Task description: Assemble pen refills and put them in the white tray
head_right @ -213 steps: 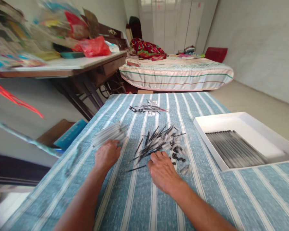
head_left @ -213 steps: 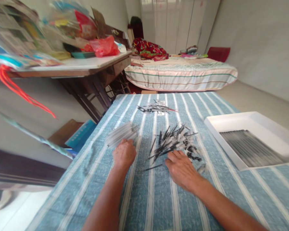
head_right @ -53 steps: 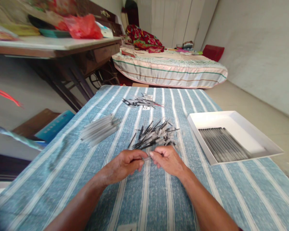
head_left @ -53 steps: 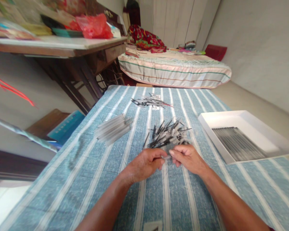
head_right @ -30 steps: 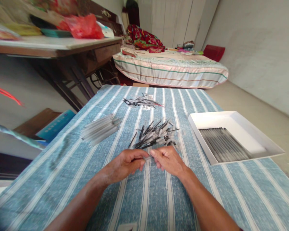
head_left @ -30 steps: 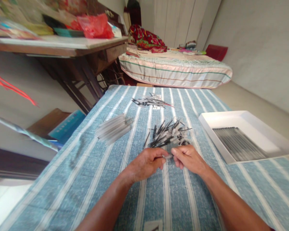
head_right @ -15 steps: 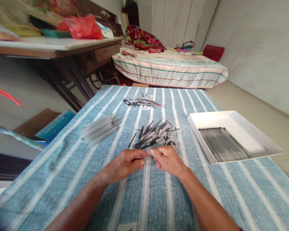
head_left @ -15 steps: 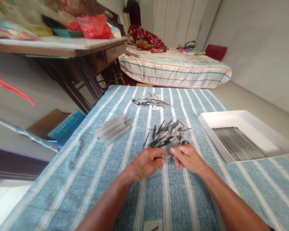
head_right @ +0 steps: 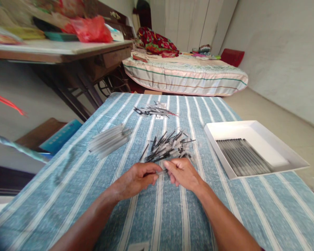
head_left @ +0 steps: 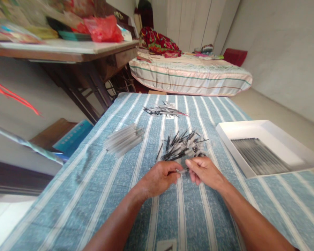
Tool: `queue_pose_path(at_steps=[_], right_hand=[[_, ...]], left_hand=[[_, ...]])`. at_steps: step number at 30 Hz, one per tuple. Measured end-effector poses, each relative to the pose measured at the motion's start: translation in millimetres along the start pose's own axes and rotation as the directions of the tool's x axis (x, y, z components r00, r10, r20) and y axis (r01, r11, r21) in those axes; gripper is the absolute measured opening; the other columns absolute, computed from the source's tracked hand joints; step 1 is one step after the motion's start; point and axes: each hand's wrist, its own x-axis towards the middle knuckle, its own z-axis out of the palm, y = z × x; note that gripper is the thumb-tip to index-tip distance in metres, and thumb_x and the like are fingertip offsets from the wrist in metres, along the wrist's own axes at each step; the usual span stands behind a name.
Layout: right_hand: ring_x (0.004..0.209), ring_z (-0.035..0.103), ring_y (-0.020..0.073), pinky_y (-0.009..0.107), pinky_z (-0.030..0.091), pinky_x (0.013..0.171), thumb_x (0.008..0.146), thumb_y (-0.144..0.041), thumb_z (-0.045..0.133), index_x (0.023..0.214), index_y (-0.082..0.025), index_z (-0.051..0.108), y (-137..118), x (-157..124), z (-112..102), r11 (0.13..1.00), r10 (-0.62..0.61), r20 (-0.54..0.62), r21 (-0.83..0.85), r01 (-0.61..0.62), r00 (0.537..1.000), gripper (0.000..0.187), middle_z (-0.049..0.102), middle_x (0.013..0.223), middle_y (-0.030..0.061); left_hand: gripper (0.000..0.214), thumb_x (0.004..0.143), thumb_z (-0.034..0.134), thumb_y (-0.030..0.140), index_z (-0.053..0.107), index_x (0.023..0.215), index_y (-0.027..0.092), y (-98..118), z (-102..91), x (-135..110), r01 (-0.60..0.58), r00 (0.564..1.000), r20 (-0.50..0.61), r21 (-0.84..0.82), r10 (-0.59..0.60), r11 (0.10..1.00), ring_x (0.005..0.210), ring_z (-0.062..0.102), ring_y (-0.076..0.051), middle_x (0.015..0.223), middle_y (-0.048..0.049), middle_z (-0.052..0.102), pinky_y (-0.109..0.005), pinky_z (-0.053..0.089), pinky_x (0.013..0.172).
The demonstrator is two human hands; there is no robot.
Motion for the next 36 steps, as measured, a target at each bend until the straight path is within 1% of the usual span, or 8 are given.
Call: queue_pose_path(at_steps=[5, 15, 21, 25, 28, 31, 33, 36], right_hand=[[0.041, 0.052, 0.0078, 0.017, 0.040, 0.040, 0.080, -0.046, 0.054, 0.064, -0.017, 0.052, 0.7, -0.1, 0.5, 0.998, -0.065, 0.023, 0.023, 0.065, 0.998, 0.033, 0.057, 0.051, -0.0030], [0.033, 0.048, 0.0068, 0.015, 0.034, 0.034, 0.081, -0.045, 0.053, 0.059, -0.017, 0.047, 8.8, 4.2, 7.0, 0.996, 0.036, -0.025, 0.088, -0.034, 0.999, 0.036, 0.056, 0.045, -0.0041], [0.033, 0.048, 0.0072, 0.016, 0.035, 0.034, 0.080, -0.047, 0.054, 0.057, -0.017, 0.048, 10.4, 5.1, 2.6, 0.989, -0.011, -0.111, 0.145, 0.027, 0.994, 0.039, 0.056, 0.044, -0.0032], [0.035, 0.048, 0.0080, 0.018, 0.036, 0.037, 0.082, -0.048, 0.050, 0.060, -0.017, 0.051, 8.2, 5.0, -9.2, 0.988, -0.055, -0.172, 0.130, 0.078, 0.983, 0.038, 0.057, 0.046, -0.0023], [0.037, 0.047, 0.0087, 0.019, 0.035, 0.038, 0.079, -0.042, 0.055, 0.070, -0.017, 0.057, 8.3, 3.8, -18.9, 0.997, -0.073, -0.213, -0.003, 0.074, 0.974, 0.027, 0.055, 0.046, -0.0041], [0.047, 0.053, 0.0115, 0.021, 0.037, 0.047, 0.079, -0.032, 0.056, 0.086, -0.019, 0.062, 9.2, 1.9, -19.7, 0.937, -0.178, -0.140, -0.325, 0.125, 0.974, 0.017, 0.057, 0.053, -0.0030], [0.058, 0.058, 0.0142, 0.022, 0.038, 0.054, 0.080, -0.026, 0.054, 0.089, -0.020, 0.064, 8.4, 1.1, -14.8, 0.798, -0.215, -0.029, -0.581, 0.158, 0.976, 0.015, 0.063, 0.062, 0.0002], [0.064, 0.060, 0.0175, 0.024, 0.034, 0.056, 0.081, -0.023, 0.051, 0.080, -0.019, 0.065, 5.5, 1.4, -7.0, 0.557, -0.141, 0.063, -0.820, 0.132, 0.988, 0.015, 0.065, 0.066, 0.0043]], left_hand=[[0.018, 0.075, 0.048, 0.013, 0.066, 0.080, 0.015, 2.1, 0.5, -0.5, -0.031, 0.999, -0.021, 0.046, 0.032, 0.998, 0.047, 0.035, -0.008, 0.051, 0.0062, 0.043, -0.019, 0.029, 0.046], [0.022, 0.076, 0.045, 0.012, 0.066, 0.080, 0.017, -1.7, 2.6, -0.2, -0.082, 0.992, -0.066, 0.306, 0.107, 0.948, 0.052, 0.044, -0.010, 0.057, 0.0038, 0.052, -0.019, 0.030, 0.049], [0.016, 0.075, 0.050, 0.020, 0.062, 0.066, 0.016, 0.7, -7.2, -2.0, 0.006, 0.999, -0.046, 0.333, 0.010, 0.943, 0.051, 0.047, -0.011, 0.055, 0.0031, 0.053, -0.020, 0.031, 0.048], [0.009, 0.070, 0.057, 0.022, 0.062, 0.065, 0.016, -0.2, -11.7, -1.0, 0.055, 0.994, -0.108, 0.252, -0.028, 0.966, 0.057, 0.049, -0.011, 0.061, 0.0020, 0.056, -0.021, 0.034, 0.053], [0.011, 0.069, 0.059, 0.025, 0.060, 0.064, 0.015, 1.1, -12.3, -0.3, 0.096, 0.979, -0.185, 0.074, -0.081, 0.993, 0.053, 0.044, -0.009, 0.055, 0.0043, 0.049, -0.021, 0.032, 0.050], [0.015, 0.068, 0.063, 0.026, 0.056, 0.061, 0.015, 3.0, -12.1, 0.1, 0.094, 0.956, -0.265, -0.123, -0.124, 0.988, 0.049, 0.039, -0.007, 0.051, 0.0063, 0.045, -0.019, 0.028, 0.047], [0.015, 0.067, 0.065, 0.027, 0.055, 0.064, 0.015, 3.3, -12.0, 0.6, 0.072, 0.940, -0.306, -0.248, -0.149, 0.966, 0.048, 0.040, -0.006, 0.052, 0.0062, 0.049, -0.019, 0.028, 0.046], [0.017, 0.068, 0.066, 0.027, 0.052, 0.069, 0.016, 2.6, -12.3, 1.7, 0.047, 0.923, -0.335, -0.391, -0.190, 0.919, 0.043, 0.040, -0.005, 0.055, 0.0042, 0.059, -0.018, 0.028, 0.043]])
